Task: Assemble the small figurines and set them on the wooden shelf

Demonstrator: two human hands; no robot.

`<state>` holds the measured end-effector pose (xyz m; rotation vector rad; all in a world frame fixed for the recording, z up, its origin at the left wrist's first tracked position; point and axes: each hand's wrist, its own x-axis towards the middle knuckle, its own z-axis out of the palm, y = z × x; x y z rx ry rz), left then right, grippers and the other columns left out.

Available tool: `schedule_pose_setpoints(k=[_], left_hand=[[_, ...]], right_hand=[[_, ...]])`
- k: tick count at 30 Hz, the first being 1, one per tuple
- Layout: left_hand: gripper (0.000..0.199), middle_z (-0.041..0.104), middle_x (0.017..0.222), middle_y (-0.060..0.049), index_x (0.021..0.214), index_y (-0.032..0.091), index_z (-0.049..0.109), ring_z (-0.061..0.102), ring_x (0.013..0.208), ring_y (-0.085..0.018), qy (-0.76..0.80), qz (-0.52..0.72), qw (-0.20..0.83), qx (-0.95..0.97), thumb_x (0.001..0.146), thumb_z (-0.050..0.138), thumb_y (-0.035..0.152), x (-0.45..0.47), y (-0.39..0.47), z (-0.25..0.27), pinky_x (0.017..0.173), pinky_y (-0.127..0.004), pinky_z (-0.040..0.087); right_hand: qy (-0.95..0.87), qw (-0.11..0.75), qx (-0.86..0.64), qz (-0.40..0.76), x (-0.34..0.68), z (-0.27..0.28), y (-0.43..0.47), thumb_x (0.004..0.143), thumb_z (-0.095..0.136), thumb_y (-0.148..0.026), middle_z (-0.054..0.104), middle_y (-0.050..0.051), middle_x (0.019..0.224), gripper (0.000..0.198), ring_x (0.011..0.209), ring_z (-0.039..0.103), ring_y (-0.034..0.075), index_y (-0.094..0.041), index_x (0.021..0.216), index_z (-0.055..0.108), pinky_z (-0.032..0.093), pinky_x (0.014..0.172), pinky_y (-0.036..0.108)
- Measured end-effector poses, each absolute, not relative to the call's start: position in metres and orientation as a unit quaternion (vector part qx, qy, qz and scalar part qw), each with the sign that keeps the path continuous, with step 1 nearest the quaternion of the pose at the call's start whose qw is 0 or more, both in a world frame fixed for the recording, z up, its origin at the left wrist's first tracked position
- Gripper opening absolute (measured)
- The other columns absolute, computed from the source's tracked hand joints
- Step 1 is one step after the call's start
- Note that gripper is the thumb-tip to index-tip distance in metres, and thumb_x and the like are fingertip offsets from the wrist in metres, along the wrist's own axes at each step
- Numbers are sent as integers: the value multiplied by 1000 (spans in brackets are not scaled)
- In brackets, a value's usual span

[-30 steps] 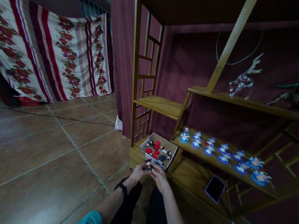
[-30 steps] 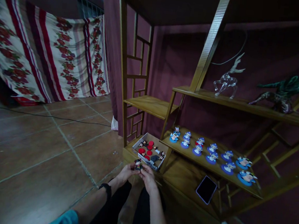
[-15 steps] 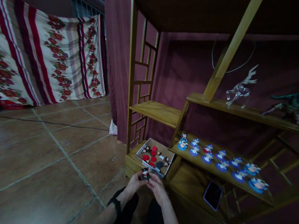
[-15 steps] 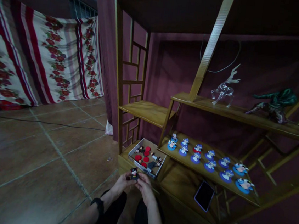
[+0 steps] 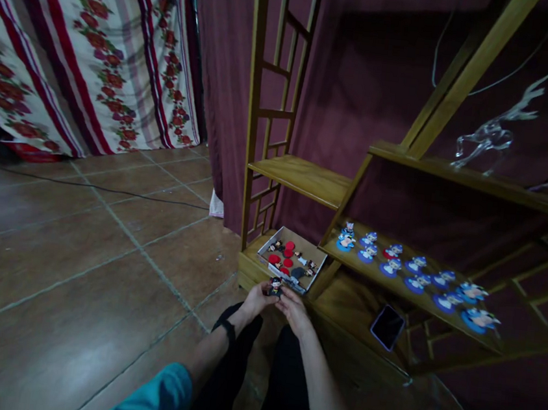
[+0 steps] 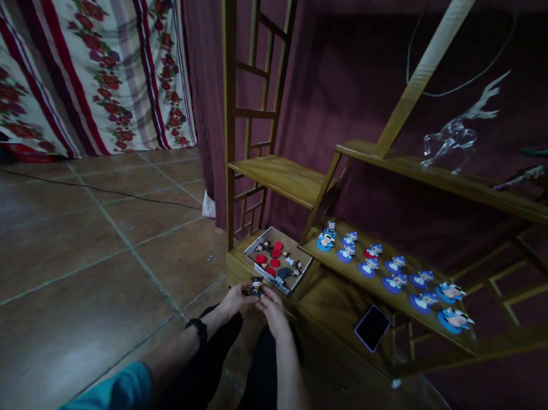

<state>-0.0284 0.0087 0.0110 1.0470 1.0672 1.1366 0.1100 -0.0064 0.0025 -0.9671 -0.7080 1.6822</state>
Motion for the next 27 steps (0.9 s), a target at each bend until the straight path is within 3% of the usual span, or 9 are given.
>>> schedule_pose_setpoints(k=[8, 14, 27], left_hand=[[50, 66, 86, -4, 93, 14, 61, 59, 76, -15, 440, 508, 595, 440, 45, 75, 11, -25, 9, 8, 75, -29, 44], [38, 67, 79, -2, 86, 14, 65, 58, 71, -15, 439, 460, 612, 470, 49, 73, 16, -26, 11, 13, 72, -27, 43], [42, 63, 70, 0, 82, 13, 61, 57, 65, -13, 464, 481, 596, 446, 43, 77, 17, -24, 19, -1, 67, -26, 43]], right_hand=[[-306, 509, -409, 693, 111, -3, -1, 56, 72, -24, 64, 4, 100, 38, 86, 60, 16, -22, 93, 64, 44, 79, 32], [-310, 515, -417, 682, 112, -3, -1, 53, 73, -24, 65, 4, 93, 37, 85, 60, 17, -21, 89, 63, 45, 79, 34], [-289, 516, -420, 688, 117, -9, 4, 60, 71, -26, 67, 6, 94, 34, 81, 63, 18, -19, 92, 63, 46, 81, 38]])
